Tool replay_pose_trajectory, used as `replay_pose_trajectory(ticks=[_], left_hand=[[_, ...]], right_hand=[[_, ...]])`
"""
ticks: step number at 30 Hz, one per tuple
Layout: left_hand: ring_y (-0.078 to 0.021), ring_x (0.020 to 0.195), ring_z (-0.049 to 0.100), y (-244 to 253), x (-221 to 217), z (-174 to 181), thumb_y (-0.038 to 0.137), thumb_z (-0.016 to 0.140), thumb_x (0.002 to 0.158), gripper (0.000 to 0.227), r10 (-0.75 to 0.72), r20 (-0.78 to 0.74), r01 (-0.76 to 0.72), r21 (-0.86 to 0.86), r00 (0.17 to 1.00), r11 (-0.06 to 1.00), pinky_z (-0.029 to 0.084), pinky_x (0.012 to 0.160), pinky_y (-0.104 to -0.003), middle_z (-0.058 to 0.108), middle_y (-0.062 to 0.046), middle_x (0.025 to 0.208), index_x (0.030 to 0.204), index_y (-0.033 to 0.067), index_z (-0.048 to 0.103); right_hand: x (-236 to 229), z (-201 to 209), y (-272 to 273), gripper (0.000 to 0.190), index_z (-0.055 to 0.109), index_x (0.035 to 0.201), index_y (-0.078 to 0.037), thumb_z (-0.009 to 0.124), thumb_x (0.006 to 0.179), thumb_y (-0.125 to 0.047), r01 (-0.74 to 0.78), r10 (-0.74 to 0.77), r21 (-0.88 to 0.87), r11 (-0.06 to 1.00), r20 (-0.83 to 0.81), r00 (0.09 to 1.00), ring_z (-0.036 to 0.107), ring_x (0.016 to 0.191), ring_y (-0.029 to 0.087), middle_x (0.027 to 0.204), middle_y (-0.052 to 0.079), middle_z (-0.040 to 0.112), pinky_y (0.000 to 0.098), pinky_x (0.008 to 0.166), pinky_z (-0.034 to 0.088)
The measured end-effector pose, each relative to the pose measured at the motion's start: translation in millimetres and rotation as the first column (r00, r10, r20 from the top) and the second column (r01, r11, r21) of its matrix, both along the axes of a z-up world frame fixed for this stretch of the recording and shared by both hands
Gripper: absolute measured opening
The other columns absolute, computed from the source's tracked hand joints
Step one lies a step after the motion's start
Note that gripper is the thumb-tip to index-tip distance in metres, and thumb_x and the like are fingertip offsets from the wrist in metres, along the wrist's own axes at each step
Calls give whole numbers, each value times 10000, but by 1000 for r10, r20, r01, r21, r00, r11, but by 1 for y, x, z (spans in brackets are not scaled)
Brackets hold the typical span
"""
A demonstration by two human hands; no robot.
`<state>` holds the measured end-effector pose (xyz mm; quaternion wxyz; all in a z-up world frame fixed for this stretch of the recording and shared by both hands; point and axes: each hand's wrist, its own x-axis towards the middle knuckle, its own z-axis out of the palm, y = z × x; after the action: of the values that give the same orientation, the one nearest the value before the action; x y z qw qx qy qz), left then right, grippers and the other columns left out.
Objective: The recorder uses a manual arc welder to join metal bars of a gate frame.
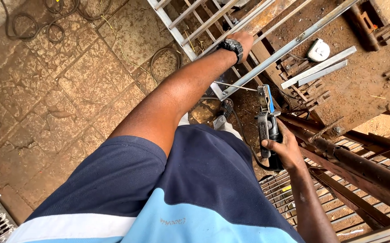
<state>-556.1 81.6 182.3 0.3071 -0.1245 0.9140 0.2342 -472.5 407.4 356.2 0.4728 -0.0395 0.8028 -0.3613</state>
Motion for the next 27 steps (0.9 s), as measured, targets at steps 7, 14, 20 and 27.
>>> replay_pose_trajectory(ticks=[7,14,20,27], left_hand=[[-292,1050,709,-2,1,8,9,673,914,206,21,15,-21,24,1000,999,603,865,-426,698,-192,1147,1119,-1,694],[-306,1061,706,-4,4,13,6,667,916,206,39,-15,-38,29,999,999,590,890,-443,696,-201,1152,1119,6,704],[-295,1070,707,-5,3,17,26,700,906,224,13,26,-13,28,1000,1000,592,898,-434,700,-191,1165,1130,2,698],[-287,1078,698,-6,3,25,168,796,860,324,52,65,-58,81,997,995,569,923,-431,688,-169,1174,1121,10,689]], right_hand=[[-4,-10,7,1210,447,1539,30,827,551,-556,9,-8,-40,999,24,1000,636,939,253,1040,194,647,407,841,566],[1,16,-15,1250,358,1572,-47,771,493,-523,-139,139,145,980,5,990,717,930,326,1144,218,665,475,818,633],[12,18,-18,1384,224,1613,-55,861,497,-570,-402,440,197,894,-228,868,655,1174,395,1341,293,585,539,929,566],[18,31,-31,1511,213,1647,-95,904,428,-660,-608,714,380,697,-282,641,669,1130,395,1304,261,608,542,948,573]])
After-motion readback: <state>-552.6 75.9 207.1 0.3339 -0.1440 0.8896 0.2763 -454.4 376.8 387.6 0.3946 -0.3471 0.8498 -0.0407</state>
